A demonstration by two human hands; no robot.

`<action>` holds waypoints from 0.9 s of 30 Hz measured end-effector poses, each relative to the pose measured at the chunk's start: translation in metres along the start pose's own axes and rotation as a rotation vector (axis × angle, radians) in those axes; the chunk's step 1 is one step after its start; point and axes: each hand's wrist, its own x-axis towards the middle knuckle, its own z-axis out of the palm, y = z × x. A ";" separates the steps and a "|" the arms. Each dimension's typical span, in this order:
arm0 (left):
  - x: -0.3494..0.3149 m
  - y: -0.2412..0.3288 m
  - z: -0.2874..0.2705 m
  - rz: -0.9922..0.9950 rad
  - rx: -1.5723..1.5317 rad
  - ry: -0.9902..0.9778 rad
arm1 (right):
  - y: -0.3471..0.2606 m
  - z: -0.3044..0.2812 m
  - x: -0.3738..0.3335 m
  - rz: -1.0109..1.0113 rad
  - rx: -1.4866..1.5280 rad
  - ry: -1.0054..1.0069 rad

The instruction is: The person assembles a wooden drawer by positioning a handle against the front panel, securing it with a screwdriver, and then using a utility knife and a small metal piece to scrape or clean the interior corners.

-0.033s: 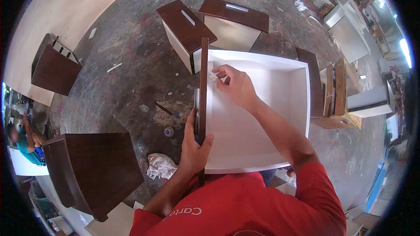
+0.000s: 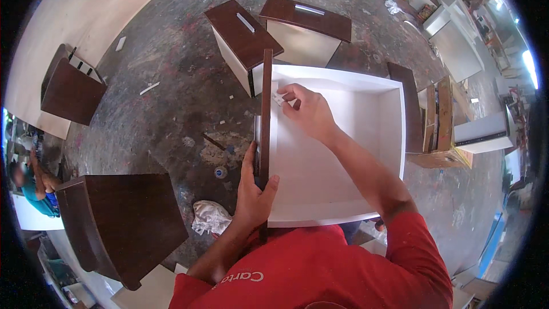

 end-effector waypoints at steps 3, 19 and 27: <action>0.000 0.005 -0.001 0.012 0.028 -0.004 | 0.001 0.003 -0.003 -0.003 0.036 -0.029; 0.001 0.007 -0.001 -0.028 0.038 -0.012 | -0.006 0.004 -0.009 -0.014 -0.026 0.008; 0.002 0.009 0.000 -0.015 -0.014 -0.003 | -0.006 0.001 -0.011 0.018 -0.040 -0.009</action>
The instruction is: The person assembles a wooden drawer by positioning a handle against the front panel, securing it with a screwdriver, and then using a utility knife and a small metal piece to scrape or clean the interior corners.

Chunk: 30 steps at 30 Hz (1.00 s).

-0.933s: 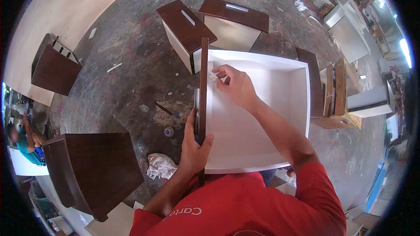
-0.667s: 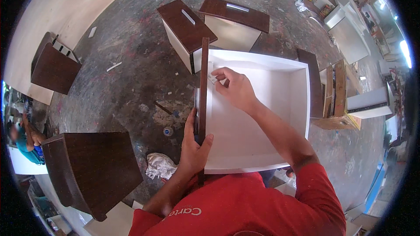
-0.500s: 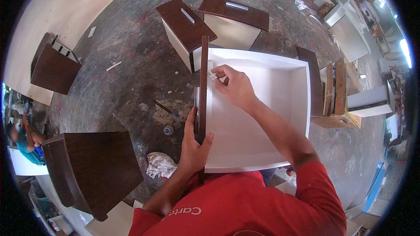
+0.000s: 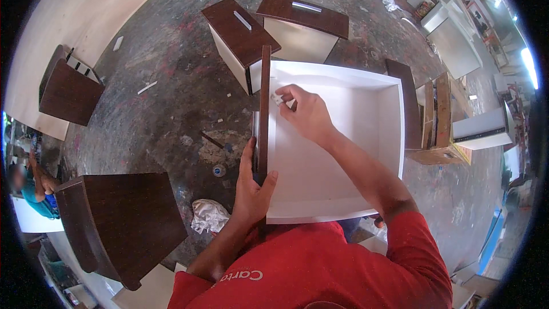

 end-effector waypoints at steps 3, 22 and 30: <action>0.001 -0.012 -0.002 0.018 0.077 0.000 | 0.002 0.001 0.004 0.022 0.008 -0.011; 0.003 -0.001 0.001 -0.010 0.020 -0.018 | 0.030 0.020 0.024 -0.129 0.130 0.330; 0.003 -0.004 -0.001 -0.001 0.071 -0.018 | 0.045 0.024 0.018 -0.157 0.052 0.324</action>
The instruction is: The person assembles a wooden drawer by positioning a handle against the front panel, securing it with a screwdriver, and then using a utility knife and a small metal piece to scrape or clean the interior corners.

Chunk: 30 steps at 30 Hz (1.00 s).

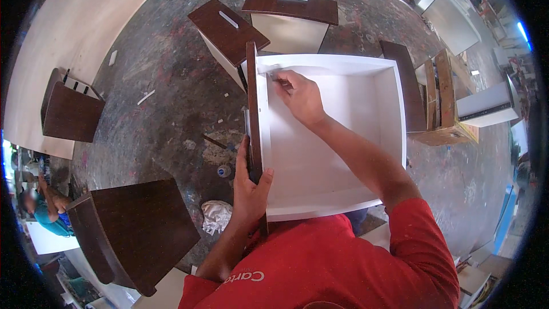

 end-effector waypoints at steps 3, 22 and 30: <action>-0.001 0.008 0.001 0.003 -0.026 -0.002 | 0.000 0.007 0.007 0.020 0.044 0.040; 0.001 0.000 0.000 0.038 -0.010 -0.010 | -0.009 0.003 -0.010 -0.096 -0.018 -0.045; 0.000 0.001 0.001 0.050 0.010 -0.005 | -0.021 -0.013 -0.042 -0.105 -0.019 -0.160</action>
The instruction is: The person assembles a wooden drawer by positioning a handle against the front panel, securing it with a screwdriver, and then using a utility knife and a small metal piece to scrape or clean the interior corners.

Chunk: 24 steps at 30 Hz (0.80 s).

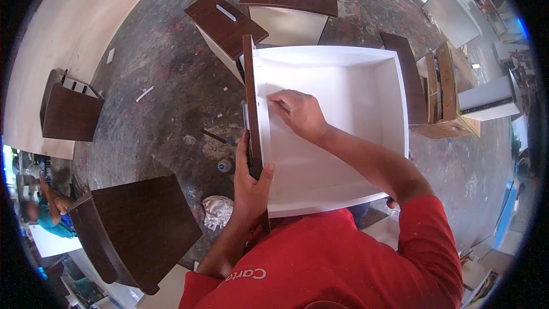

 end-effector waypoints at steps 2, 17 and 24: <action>-0.001 0.004 0.000 -0.021 -0.003 0.002 | -0.002 -0.001 -0.002 0.003 0.004 -0.033; -0.001 0.011 0.003 -0.082 -0.033 -0.001 | 0.001 0.000 0.013 0.068 0.076 -0.020; -0.002 0.002 0.001 -0.015 -0.128 0.022 | -0.019 0.000 -0.033 0.069 0.067 -0.114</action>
